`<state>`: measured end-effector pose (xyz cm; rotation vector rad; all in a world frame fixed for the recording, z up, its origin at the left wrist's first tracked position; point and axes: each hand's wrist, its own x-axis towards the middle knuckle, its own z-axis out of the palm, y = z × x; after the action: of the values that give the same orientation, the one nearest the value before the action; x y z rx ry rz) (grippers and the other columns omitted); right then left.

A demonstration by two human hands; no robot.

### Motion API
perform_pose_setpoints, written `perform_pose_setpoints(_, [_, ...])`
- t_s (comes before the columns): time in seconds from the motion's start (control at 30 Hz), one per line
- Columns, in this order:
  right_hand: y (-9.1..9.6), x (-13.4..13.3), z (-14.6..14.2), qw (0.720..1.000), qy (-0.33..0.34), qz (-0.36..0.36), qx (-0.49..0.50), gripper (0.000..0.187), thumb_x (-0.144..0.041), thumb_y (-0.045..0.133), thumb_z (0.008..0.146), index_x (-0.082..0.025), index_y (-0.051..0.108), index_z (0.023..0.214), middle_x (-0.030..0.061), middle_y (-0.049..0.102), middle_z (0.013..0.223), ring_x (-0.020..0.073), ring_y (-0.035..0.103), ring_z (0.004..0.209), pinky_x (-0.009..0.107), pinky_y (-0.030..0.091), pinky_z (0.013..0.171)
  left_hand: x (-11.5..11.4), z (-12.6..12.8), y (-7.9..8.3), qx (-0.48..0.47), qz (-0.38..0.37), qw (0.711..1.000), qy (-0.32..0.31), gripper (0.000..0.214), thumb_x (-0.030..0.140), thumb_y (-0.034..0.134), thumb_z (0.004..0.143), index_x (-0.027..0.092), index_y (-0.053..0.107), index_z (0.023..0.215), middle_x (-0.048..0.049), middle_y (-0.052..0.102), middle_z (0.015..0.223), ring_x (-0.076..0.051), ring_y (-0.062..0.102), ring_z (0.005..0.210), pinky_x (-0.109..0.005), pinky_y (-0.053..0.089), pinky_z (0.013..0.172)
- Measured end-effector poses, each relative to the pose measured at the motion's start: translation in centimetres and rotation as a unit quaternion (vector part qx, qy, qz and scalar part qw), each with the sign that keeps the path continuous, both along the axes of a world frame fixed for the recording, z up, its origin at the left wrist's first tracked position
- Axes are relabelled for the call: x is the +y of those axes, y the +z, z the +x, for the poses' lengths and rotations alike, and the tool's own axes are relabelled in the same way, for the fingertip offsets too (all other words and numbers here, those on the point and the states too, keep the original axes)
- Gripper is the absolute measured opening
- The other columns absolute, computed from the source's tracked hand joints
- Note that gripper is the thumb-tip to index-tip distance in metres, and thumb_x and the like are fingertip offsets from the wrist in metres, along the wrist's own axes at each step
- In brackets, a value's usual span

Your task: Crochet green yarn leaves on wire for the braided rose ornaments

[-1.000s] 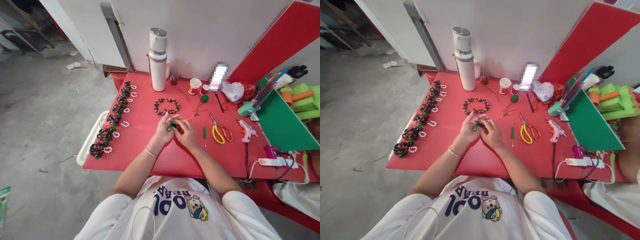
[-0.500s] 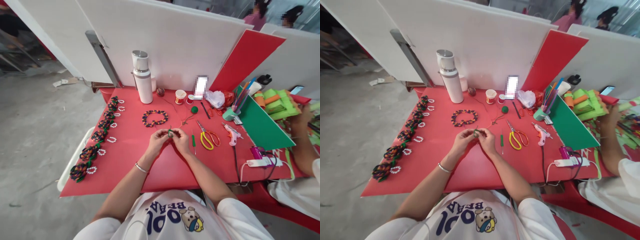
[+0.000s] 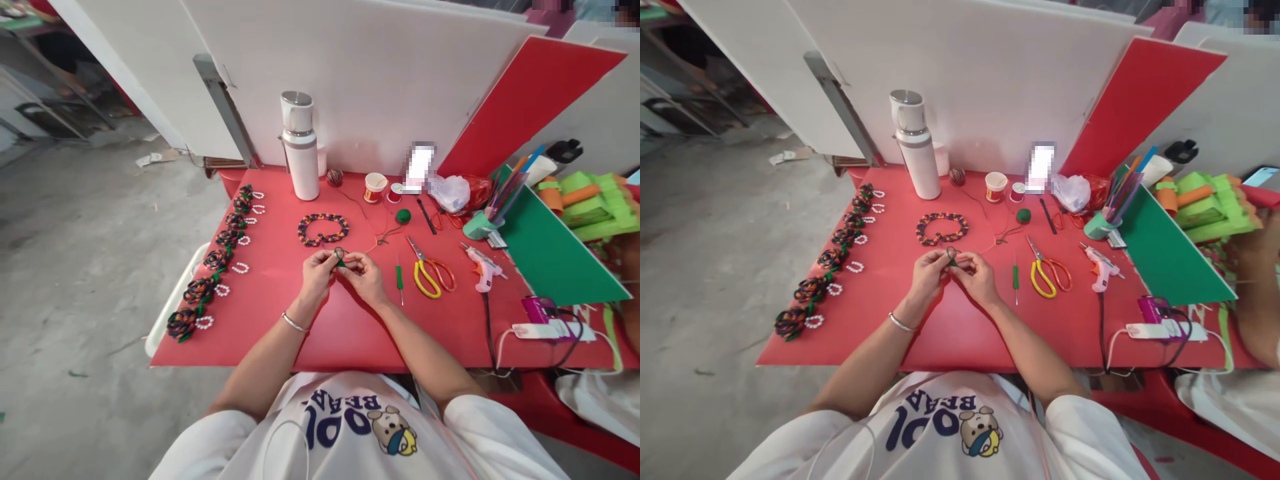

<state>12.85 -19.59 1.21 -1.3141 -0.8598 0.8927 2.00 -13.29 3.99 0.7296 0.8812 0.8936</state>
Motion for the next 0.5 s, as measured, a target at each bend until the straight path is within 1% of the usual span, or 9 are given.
perform_pose_setpoints(0.07, [0.1, 0.0, -0.2, 1.0, 0.007, -0.002, 0.009, 0.04, -0.044, 0.084, 0.072, -0.024, 0.066, 0.101, 0.0011, 0.078, 0.081, 0.0191, 0.076, 0.078, 0.031, 0.059, 0.074, 0.3, -0.2, 0.0, 0.0, 0.007, 1.0, 0.001, 0.039, 0.039, 0.093, 0.057, 0.015, 0.064, 0.068, 0.0081, 0.046, 0.043, -0.002, 0.033, 0.035, -0.016, 0.022, 0.037])
perform_pose_setpoints(0.17, [0.3, -0.2, -0.1, 1.0, 0.009, -0.005, 0.025, 0.045, -0.049, 0.082, 0.073, -0.025, 0.066, 0.107, 0.002, 0.079, 0.086, 0.0196, 0.075, 0.079, 0.031, 0.06, 0.07, 0.7, -0.5, -0.1, -0.008, 0.0, 0.999, -0.031, 0.043, 0.042, 0.094, 0.054, 0.016, 0.065, 0.071, 0.0081, 0.047, 0.044, -0.002, 0.033, 0.034, -0.017, 0.02, 0.035])
perform_pose_setpoints(0.23, [0.4, -0.3, 0.4, 1.0, -0.009, -0.01, 0.016, 0.043, -0.055, 0.076, 0.079, -0.024, 0.068, 0.108, 0.0044, 0.079, 0.092, 0.02, 0.075, 0.082, 0.03, 0.059, 0.065, 0.8, -0.5, 0.0, -0.012, -0.01, 0.999, -0.042, 0.046, 0.042, 0.095, 0.052, 0.016, 0.067, 0.077, 0.0067, 0.053, 0.049, -0.003, 0.035, 0.035, -0.016, 0.019, 0.035])
perform_pose_setpoints(0.3, [0.4, -0.3, 1.1, 0.999, -0.047, -0.018, 0.002, 0.04, -0.057, 0.068, 0.084, -0.023, 0.07, 0.105, 0.0063, 0.079, 0.095, 0.0198, 0.073, 0.081, 0.029, 0.056, 0.062, 0.8, -0.5, 0.0, -0.009, -0.015, 0.999, -0.042, 0.047, 0.041, 0.096, 0.051, 0.016, 0.068, 0.08, 0.0058, 0.055, 0.051, -0.003, 0.039, 0.037, -0.016, 0.02, 0.035])
perform_pose_setpoints(0.37, [0.3, -0.2, 1.8, 0.996, -0.082, -0.019, -0.013, 0.038, -0.054, 0.067, 0.085, -0.022, 0.071, 0.104, 0.0067, 0.078, 0.095, 0.0194, 0.072, 0.082, 0.028, 0.055, 0.063, 0.7, -0.4, 0.1, -0.002, -0.017, 0.999, -0.045, 0.046, 0.039, 0.096, 0.052, 0.015, 0.069, 0.08, 0.0059, 0.054, 0.05, -0.004, 0.04, 0.037, -0.016, 0.02, 0.036])
perform_pose_setpoints(0.4, [0.2, -0.2, 2.1, 0.996, -0.09, -0.016, -0.02, 0.037, -0.052, 0.069, 0.083, -0.022, 0.071, 0.106, 0.0066, 0.078, 0.097, 0.0193, 0.072, 0.084, 0.029, 0.056, 0.066, 0.6, -0.3, 0.1, 0.002, -0.016, 0.999, -0.047, 0.044, 0.038, 0.096, 0.053, 0.015, 0.07, 0.08, 0.0057, 0.054, 0.05, -0.004, 0.04, 0.037, -0.016, 0.02, 0.036])
perform_pose_setpoints(0.43, [0.1, -0.1, 2.3, 0.996, -0.089, -0.01, -0.027, 0.038, -0.048, 0.07, 0.082, -0.023, 0.071, 0.11, 0.0067, 0.078, 0.1, 0.0193, 0.071, 0.087, 0.029, 0.057, 0.069, 0.5, -0.3, 0.1, 0.006, -0.014, 0.999, -0.046, 0.043, 0.037, 0.096, 0.053, 0.015, 0.07, 0.08, 0.0051, 0.055, 0.051, -0.004, 0.04, 0.038, -0.016, 0.02, 0.036])
perform_pose_setpoints(0.5, [0.1, -0.1, 2.6, 0.997, -0.068, -0.001, -0.036, 0.043, -0.044, 0.072, 0.08, -0.024, 0.069, 0.118, 0.0069, 0.077, 0.107, 0.0186, 0.07, 0.091, 0.029, 0.058, 0.073, 0.4, -0.2, 0.1, 0.011, -0.011, 0.999, -0.045, 0.042, 0.037, 0.096, 0.054, 0.015, 0.071, 0.081, 0.0041, 0.057, 0.054, -0.004, 0.041, 0.038, -0.017, 0.02, 0.036])
